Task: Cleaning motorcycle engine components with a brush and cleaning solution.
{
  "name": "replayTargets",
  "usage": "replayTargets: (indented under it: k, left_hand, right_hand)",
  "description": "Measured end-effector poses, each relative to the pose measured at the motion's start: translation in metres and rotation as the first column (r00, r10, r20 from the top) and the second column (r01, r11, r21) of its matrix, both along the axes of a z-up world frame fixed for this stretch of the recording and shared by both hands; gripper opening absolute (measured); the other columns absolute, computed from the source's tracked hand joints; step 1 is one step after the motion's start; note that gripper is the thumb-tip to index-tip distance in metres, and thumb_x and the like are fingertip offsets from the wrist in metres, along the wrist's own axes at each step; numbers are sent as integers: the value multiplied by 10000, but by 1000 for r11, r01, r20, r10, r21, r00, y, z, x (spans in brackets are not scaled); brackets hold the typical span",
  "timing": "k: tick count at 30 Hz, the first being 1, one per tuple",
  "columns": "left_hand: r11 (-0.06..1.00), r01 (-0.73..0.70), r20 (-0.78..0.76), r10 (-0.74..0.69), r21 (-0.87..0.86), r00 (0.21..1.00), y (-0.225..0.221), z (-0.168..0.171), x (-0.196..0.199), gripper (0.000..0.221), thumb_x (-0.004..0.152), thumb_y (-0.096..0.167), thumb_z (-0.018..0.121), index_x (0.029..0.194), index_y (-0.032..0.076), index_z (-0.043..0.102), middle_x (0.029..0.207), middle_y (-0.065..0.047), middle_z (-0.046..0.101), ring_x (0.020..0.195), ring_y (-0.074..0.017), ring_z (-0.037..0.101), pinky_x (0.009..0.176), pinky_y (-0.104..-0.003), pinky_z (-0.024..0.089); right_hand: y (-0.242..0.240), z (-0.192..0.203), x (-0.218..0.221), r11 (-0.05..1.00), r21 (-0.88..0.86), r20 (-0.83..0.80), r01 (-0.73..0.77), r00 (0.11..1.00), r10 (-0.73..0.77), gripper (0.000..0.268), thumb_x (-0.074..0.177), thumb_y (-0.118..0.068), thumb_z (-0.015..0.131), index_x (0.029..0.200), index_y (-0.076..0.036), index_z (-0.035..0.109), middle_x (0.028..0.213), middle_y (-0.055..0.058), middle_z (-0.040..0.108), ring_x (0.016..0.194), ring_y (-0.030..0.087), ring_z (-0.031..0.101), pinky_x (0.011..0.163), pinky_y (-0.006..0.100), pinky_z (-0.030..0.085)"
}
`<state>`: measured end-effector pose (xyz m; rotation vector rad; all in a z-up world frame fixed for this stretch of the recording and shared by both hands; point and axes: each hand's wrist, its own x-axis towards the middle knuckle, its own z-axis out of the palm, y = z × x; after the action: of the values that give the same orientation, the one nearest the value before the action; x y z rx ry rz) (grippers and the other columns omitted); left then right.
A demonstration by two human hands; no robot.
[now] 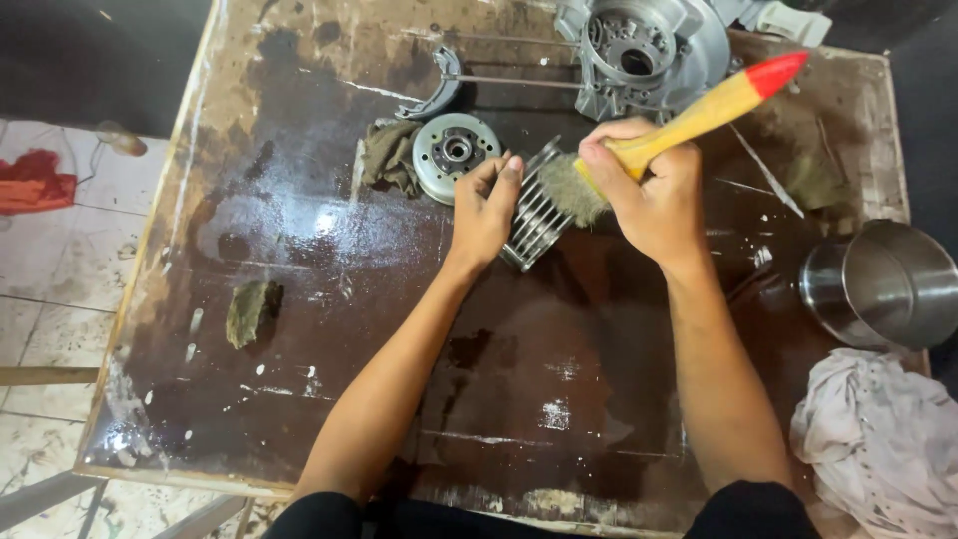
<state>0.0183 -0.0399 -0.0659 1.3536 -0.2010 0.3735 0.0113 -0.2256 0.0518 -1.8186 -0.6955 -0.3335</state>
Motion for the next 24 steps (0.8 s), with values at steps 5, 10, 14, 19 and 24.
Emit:
replayTargets:
  k: [5,10,14,19,24]
  left_hand:
    - [1000,8,70,-10,29,997,2,-7,2,411,1111,233,544,764,60,407,712,71,396,719,-49,338,1134,-301,414]
    - [997,13,-31,-11,69,999,9,7,-5,403,1111,232,544,774,31,457,724,46,430,723,-65,364,869,-349,406]
    - [943,-42,-63,67,331,996,15,63,-26,352,1038,349,572,1105,5,549,925,-61,623,847,-162,580,831,-366,488]
    - [662,-263,186,186,702,965,-6,101,-34,875,880,614,717,1393,-53,477,1257,-238,612,1134,-370,595,990,-470,476]
    - [150,50,-90,276,987,957,-35,123,-30,1205,649,796,765,1458,-13,388,1305,-222,562,1225,-385,552,999,-608,405]
  right_hand:
    - [-18,-38,44,978,-33,-88,208,974,-210,166,1028,-137,745,1030,29,727,836,50,682,762,79,595,670,270,479]
    - [-28,-42,54,947,-232,162,221,969,-186,185,1040,-122,769,1041,55,715,900,109,724,806,125,677,747,271,517]
    - [-10,-10,27,949,-250,199,194,969,-146,173,1028,-113,768,1036,53,719,879,121,715,782,141,654,735,280,498]
    - [-13,-20,35,993,87,83,78,993,-86,143,1101,-99,704,1082,43,704,947,77,702,869,66,621,784,270,511]
    - [-38,-55,48,926,-126,53,357,934,-353,178,1060,-113,751,969,34,706,733,61,631,674,92,532,609,291,444]
